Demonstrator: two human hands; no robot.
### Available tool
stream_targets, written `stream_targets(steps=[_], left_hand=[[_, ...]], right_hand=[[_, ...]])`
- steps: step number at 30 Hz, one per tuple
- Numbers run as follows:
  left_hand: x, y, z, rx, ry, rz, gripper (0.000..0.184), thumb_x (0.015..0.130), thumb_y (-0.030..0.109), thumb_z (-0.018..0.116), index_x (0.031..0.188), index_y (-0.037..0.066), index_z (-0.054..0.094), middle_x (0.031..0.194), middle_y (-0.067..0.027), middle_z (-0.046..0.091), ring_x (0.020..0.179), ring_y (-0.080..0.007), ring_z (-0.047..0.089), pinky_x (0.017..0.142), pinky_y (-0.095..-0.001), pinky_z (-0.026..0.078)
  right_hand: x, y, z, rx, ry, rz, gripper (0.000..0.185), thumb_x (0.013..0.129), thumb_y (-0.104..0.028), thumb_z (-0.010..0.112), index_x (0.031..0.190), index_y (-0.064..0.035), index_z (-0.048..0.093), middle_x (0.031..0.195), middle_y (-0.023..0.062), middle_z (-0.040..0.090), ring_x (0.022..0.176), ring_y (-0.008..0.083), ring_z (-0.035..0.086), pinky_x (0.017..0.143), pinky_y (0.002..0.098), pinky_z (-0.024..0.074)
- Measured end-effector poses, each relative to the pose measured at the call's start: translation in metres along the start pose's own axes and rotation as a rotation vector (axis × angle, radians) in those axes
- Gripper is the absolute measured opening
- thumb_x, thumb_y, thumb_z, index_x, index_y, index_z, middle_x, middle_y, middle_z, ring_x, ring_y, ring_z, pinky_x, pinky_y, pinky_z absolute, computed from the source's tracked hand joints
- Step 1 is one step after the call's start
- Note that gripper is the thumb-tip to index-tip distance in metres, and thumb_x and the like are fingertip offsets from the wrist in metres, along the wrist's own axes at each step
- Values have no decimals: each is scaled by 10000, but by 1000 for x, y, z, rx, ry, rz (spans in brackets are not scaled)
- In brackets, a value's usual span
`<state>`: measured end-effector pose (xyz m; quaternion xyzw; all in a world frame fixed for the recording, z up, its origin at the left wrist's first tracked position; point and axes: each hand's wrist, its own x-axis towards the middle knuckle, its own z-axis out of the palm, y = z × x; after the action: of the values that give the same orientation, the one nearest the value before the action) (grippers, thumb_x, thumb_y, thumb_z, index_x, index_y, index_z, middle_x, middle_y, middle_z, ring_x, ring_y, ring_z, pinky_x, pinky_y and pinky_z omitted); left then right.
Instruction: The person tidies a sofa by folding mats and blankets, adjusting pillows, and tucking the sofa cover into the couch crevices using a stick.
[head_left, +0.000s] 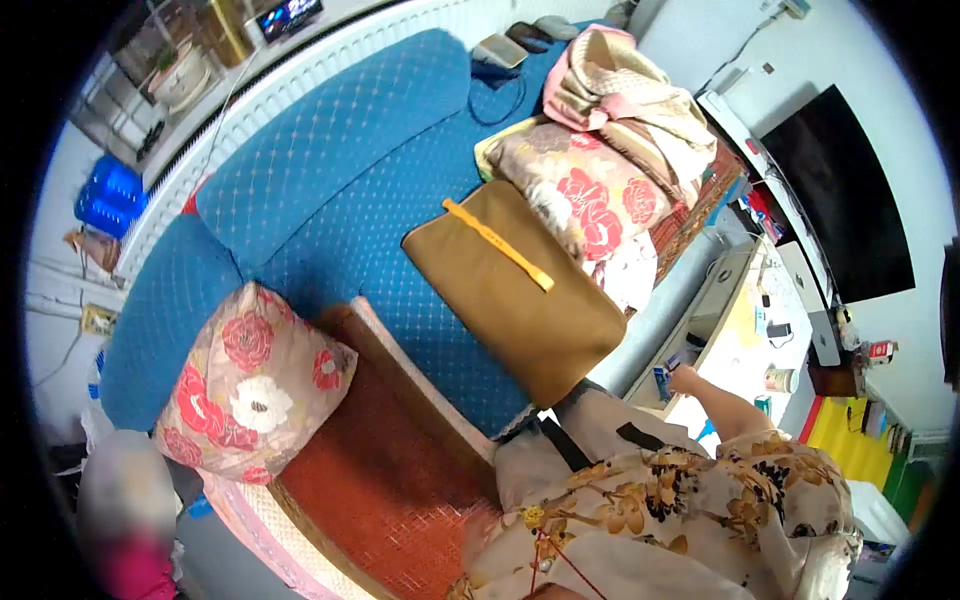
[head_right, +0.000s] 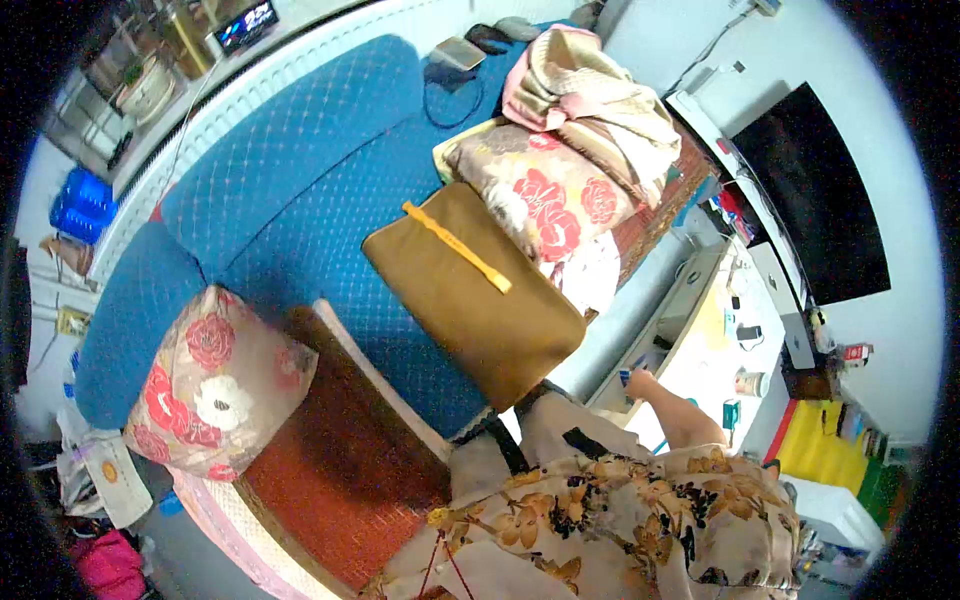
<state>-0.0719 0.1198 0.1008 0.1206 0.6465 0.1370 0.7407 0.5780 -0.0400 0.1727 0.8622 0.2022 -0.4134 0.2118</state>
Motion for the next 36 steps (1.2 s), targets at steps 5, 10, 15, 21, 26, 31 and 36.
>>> stream_targets(steps=[5,10,15,21,26,31,36], left_hand=[[7,66,42,36,50,230,426,841,116,583,1224,26,417,1037,-123,573,855,-215,584,701,-300,490],[3,100,120,28,99,445,361,834,109,586,1163,29,462,1004,-122,586,825,-213,593,674,-302,497],[19,50,194,31,-108,422,289,829,159,601,1084,65,501,962,-110,601,798,-197,597,628,-299,491],[-35,-16,340,111,-135,76,404,850,265,583,1160,32,469,1043,-105,584,897,-225,588,735,-340,477],[-44,-6,418,97,-159,154,329,855,267,567,1095,48,511,937,-66,611,783,-174,599,658,-272,474],[-6,17,414,192,-276,218,223,829,166,536,1034,78,546,843,-36,595,701,-145,556,647,-273,460],[3,56,455,273,17,179,320,848,205,546,1134,81,472,943,-70,606,801,-187,596,680,-356,458]], right_hand=[[-11,-47,-40,250,-99,-367,311,727,-263,615,907,-12,649,691,96,652,589,155,626,545,289,519],[-28,-101,-106,376,-29,-730,325,754,-247,598,993,-30,640,790,95,662,722,168,633,670,295,506],[52,-50,-149,355,9,-978,320,722,-268,598,959,-58,646,838,147,651,730,251,632,678,354,491],[167,128,-216,30,226,-576,461,663,-338,663,1026,-56,636,955,123,648,895,251,622,814,325,483],[189,221,-275,286,287,-258,584,604,-319,722,1117,-79,577,1124,147,574,1045,266,549,902,343,439],[138,206,-297,505,453,-333,710,596,-227,759,1229,-64,483,1093,157,589,997,269,576,870,337,459],[80,174,-334,322,469,-414,825,568,-262,768,1302,-201,395,1322,81,394,1224,302,346,972,461,337]])
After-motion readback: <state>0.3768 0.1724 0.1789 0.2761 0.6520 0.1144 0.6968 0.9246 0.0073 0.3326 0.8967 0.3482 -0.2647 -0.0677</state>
